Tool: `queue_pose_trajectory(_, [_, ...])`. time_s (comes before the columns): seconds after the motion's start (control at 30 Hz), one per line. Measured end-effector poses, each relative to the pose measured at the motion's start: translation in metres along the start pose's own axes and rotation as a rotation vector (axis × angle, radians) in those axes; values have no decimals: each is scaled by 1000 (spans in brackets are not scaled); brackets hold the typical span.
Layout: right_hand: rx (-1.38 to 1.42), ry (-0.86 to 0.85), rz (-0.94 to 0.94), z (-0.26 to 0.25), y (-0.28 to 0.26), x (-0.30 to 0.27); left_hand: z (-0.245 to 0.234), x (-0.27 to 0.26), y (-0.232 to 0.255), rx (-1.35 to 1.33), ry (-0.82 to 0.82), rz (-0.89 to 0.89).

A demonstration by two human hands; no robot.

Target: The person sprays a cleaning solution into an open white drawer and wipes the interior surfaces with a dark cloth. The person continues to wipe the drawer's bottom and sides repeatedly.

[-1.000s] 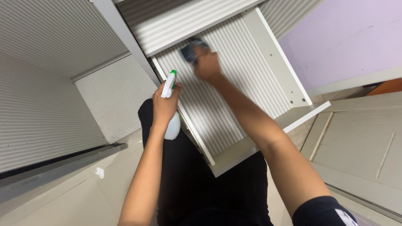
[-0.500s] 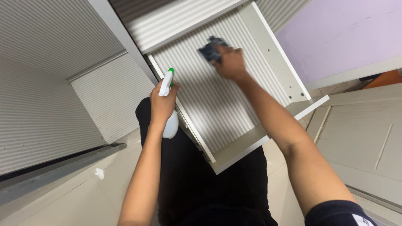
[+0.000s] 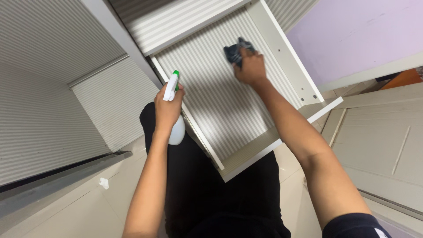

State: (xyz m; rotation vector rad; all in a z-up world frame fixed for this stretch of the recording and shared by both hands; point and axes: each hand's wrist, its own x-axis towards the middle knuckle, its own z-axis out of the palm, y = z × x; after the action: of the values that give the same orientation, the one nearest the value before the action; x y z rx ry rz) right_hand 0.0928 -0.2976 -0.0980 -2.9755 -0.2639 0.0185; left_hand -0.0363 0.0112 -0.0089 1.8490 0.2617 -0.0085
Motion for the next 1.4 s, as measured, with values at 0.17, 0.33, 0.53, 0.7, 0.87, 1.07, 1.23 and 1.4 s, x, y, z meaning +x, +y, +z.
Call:
queue_pose_trajectory(0.17, [84, -36, -301, 4, -53, -20, 3, 0, 1, -29, 3, -41])
queue_pose_trajectory(0.33, [254, -3, -554, -1, -93, -33, 4, -2, 1, -54, 3, 9])
queue_pose_trajectory(0.53, [170, -67, -320, -11, -72, -17, 6, -2, 1, -23, 12, -9])
queue_pose_trajectory(0.7, [86, -7, 37, -8, -15, 6, 8, 0, 0, -41, 15, 9])
queue_pose_trajectory(0.87, [40, 94, 278, -2, 24, 10, 8, -2, 0, -36, 8, 10])
queue_pose_trajectory(1.07, [23, 125, 263, 18, 27, 12, 8, -3, 18, 103, -3, -37])
queue_pose_trajectory(1.23, [29, 109, 256, 25, 30, 13, 1, -10, 34, 256, -79, -222])
queue_pose_trajectory(1.4, [43, 92, 266, 22, 31, 14, -2, -14, 30, 347, -128, -272])
